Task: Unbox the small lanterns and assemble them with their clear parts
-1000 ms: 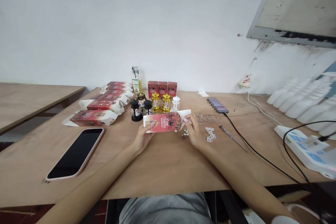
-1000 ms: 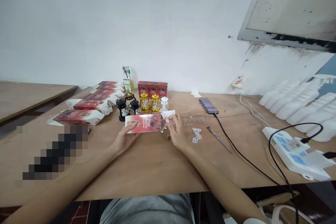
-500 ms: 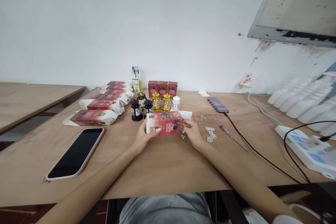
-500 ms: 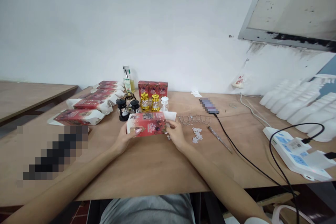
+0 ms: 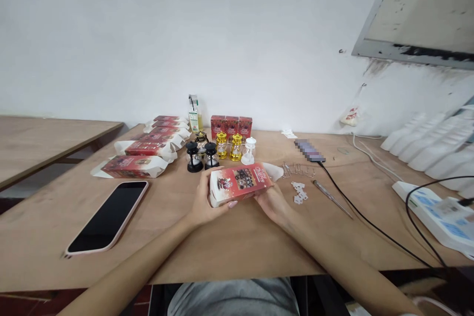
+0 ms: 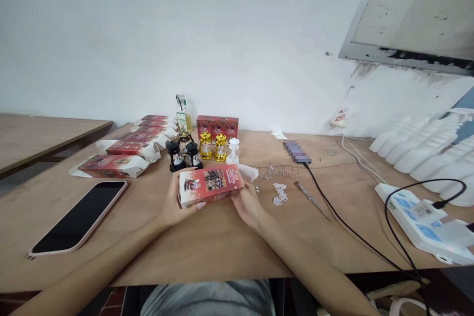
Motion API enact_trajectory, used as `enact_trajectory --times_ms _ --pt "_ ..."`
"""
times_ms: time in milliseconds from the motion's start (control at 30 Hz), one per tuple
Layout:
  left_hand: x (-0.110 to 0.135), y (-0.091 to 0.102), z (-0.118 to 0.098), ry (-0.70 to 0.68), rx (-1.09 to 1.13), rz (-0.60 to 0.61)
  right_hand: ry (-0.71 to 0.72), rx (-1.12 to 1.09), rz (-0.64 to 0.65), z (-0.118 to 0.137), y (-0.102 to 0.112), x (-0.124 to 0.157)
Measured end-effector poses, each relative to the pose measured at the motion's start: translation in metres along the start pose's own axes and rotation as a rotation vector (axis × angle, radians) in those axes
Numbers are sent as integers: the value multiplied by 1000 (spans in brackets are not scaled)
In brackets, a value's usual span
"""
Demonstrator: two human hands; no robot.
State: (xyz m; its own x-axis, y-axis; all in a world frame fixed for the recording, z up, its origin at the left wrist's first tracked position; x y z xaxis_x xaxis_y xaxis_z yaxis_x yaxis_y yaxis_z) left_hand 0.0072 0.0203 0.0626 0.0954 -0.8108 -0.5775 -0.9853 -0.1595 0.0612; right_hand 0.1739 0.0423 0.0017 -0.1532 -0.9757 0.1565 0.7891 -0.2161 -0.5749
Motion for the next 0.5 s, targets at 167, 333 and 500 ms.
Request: enact_trajectory --times_ms 167,333,500 --pt "1 12 -14 -183 -21 -156 51 -27 63 -3 -6 4" --pt "-2 31 -31 -366 7 -339 81 -13 112 10 -25 3" --pt "-9 50 -54 -394 -75 -440 134 44 83 44 -38 -15"
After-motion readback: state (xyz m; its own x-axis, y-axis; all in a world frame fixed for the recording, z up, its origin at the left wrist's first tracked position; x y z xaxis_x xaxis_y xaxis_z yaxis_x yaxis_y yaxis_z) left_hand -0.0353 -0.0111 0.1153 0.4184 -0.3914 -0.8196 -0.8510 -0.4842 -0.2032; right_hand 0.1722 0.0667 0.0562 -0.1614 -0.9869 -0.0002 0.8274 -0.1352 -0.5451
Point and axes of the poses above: each hand's wrist, its own x-axis away from the middle knuckle, its own y-axis out of the back of the hand, z = x × y, the point moved 9 cm from there along -x, towards the middle knuckle, and after that the axes turned 13 degrees about -z, right-handed, at the moved point
